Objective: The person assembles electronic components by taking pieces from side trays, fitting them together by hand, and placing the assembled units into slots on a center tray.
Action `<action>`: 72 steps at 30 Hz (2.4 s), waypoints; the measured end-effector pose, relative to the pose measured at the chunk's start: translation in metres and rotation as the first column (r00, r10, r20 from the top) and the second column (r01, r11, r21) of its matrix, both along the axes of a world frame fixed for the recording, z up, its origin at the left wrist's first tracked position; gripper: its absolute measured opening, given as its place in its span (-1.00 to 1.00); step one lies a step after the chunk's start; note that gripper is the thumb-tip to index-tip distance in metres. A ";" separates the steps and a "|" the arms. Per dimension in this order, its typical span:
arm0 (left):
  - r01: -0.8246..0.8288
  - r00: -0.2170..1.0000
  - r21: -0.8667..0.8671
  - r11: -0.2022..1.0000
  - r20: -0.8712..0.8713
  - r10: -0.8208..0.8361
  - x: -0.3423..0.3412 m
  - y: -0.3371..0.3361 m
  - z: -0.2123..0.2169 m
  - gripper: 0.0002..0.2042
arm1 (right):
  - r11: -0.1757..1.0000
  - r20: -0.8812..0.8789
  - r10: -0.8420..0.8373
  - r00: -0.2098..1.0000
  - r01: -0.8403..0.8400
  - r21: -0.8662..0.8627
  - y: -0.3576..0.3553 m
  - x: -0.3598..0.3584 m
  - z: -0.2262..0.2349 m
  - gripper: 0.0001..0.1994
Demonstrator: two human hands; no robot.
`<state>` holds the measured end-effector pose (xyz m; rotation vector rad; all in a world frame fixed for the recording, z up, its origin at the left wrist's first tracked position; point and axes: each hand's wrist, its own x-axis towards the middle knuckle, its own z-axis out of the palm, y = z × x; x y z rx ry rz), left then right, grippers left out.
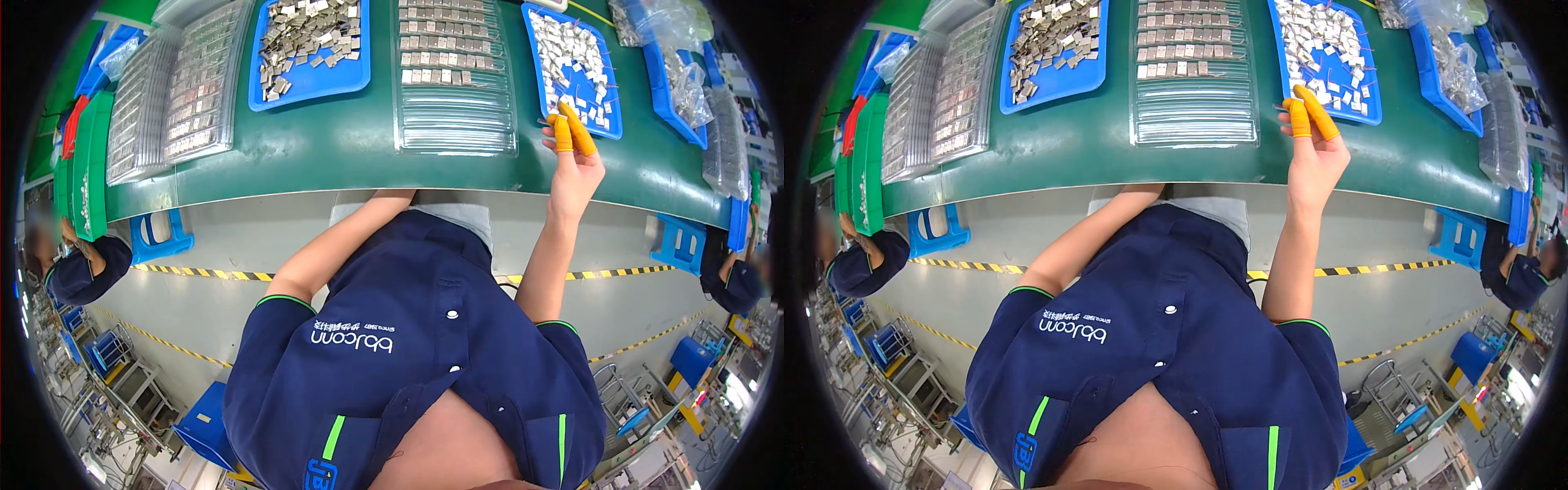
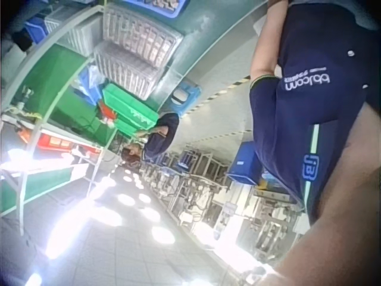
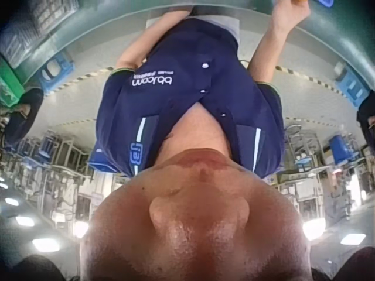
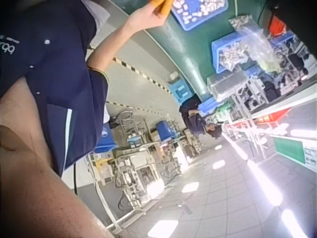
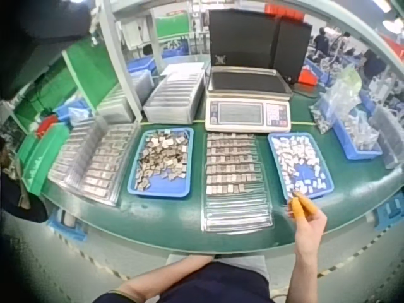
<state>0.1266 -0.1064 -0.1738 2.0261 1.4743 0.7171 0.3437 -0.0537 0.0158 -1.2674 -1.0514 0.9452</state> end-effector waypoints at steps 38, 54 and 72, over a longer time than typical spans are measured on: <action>-0.012 0.248 -0.501 0.865 0.837 0.488 -0.013 0.065 0.214 -0.68 | 0.938 0.038 0.339 0.940 -0.341 0.057 0.038 -0.075 0.031 -0.80; -0.127 0.434 -0.390 0.912 0.805 0.405 -0.012 0.072 0.199 -0.76 | 0.909 0.360 0.350 0.865 -0.406 0.093 0.046 -0.068 0.018 -0.81; 0.058 0.759 -0.189 0.980 0.646 0.079 -0.026 0.070 0.206 -0.87 | 0.646 -0.469 0.539 0.700 -0.701 -0.302 0.038 -0.041 0.023 -0.81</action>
